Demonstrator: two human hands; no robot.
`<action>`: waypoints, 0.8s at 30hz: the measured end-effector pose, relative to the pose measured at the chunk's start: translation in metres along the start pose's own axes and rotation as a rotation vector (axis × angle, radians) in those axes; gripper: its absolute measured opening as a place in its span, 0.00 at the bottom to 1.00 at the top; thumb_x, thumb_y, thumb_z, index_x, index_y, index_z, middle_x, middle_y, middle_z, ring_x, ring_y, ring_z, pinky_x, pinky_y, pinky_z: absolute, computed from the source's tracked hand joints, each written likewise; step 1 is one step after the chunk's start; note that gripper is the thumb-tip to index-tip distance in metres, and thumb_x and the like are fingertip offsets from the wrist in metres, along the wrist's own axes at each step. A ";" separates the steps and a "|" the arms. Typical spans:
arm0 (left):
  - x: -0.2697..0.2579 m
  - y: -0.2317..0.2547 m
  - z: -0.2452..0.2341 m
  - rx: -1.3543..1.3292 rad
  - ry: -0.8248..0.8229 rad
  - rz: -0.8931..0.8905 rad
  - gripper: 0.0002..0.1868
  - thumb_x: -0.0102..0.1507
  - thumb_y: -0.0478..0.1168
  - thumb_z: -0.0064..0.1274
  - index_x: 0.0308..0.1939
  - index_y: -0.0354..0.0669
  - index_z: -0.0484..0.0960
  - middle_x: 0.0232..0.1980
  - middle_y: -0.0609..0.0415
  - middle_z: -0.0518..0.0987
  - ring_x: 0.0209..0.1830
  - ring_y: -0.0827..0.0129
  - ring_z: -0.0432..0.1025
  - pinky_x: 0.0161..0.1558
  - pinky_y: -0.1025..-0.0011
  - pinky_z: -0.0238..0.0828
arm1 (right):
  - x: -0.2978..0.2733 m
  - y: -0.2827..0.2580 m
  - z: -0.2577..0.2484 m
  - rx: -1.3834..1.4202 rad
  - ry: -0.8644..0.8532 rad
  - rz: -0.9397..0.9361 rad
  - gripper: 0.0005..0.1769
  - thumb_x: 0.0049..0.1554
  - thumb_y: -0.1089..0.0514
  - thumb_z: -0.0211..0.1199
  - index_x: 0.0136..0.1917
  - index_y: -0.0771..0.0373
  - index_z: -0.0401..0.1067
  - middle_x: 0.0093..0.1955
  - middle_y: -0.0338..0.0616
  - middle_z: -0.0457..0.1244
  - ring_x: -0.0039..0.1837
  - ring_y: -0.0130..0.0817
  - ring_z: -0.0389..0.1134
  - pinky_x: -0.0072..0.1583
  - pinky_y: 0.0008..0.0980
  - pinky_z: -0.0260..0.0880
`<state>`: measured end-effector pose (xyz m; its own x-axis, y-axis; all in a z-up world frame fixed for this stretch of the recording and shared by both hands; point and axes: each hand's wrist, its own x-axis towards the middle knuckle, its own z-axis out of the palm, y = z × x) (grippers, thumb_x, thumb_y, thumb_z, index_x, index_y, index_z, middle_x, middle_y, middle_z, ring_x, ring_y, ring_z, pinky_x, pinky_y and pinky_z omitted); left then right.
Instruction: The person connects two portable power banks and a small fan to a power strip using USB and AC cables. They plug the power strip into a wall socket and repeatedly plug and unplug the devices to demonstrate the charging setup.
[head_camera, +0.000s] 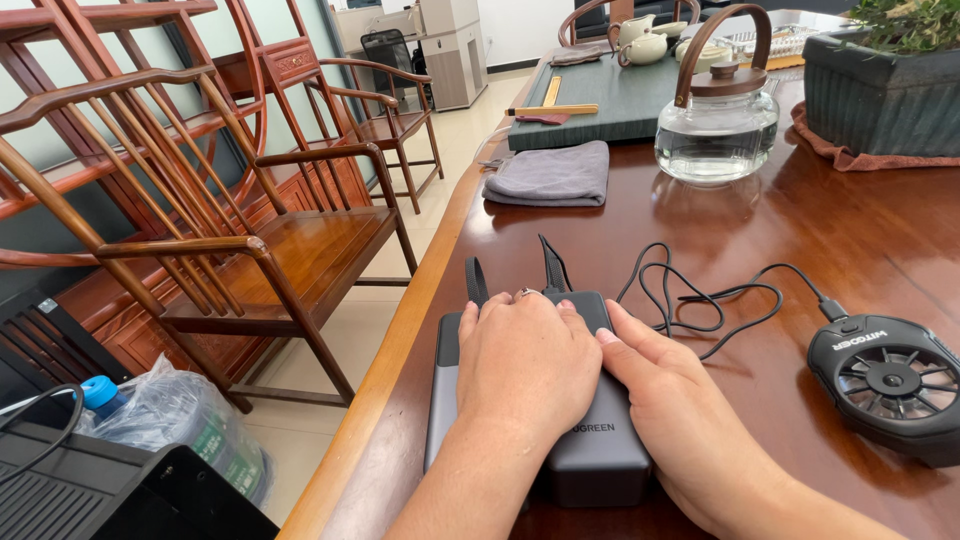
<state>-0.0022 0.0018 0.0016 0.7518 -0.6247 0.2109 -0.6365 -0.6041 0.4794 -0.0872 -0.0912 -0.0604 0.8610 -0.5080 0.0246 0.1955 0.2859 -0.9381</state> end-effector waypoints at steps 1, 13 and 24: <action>0.000 0.000 0.000 -0.001 0.001 0.001 0.27 0.69 0.47 0.34 0.47 0.27 0.82 0.58 0.36 0.78 0.69 0.53 0.65 0.76 0.55 0.40 | 0.000 0.001 0.000 0.001 -0.005 -0.010 0.26 0.67 0.55 0.50 0.77 0.57 0.64 0.63 0.43 0.71 0.56 0.28 0.70 0.54 0.31 0.69; -0.001 -0.001 0.000 -0.010 -0.002 0.005 0.24 0.67 0.47 0.37 0.46 0.29 0.82 0.58 0.36 0.78 0.71 0.53 0.62 0.75 0.54 0.40 | 0.008 0.011 -0.011 -0.019 0.063 -0.006 0.34 0.66 0.54 0.55 0.84 0.61 0.57 0.65 0.50 0.71 0.57 0.29 0.71 0.56 0.30 0.69; -0.002 0.000 -0.001 0.007 -0.012 0.009 0.24 0.67 0.46 0.38 0.48 0.29 0.82 0.58 0.36 0.77 0.73 0.53 0.60 0.75 0.54 0.40 | 0.008 0.012 -0.010 0.004 0.051 -0.026 0.30 0.66 0.55 0.56 0.79 0.62 0.61 0.62 0.49 0.72 0.52 0.28 0.71 0.51 0.31 0.71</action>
<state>-0.0034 0.0040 0.0020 0.7437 -0.6363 0.2050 -0.6448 -0.6016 0.4716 -0.0831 -0.1003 -0.0748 0.8309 -0.5556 0.0309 0.2193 0.2759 -0.9358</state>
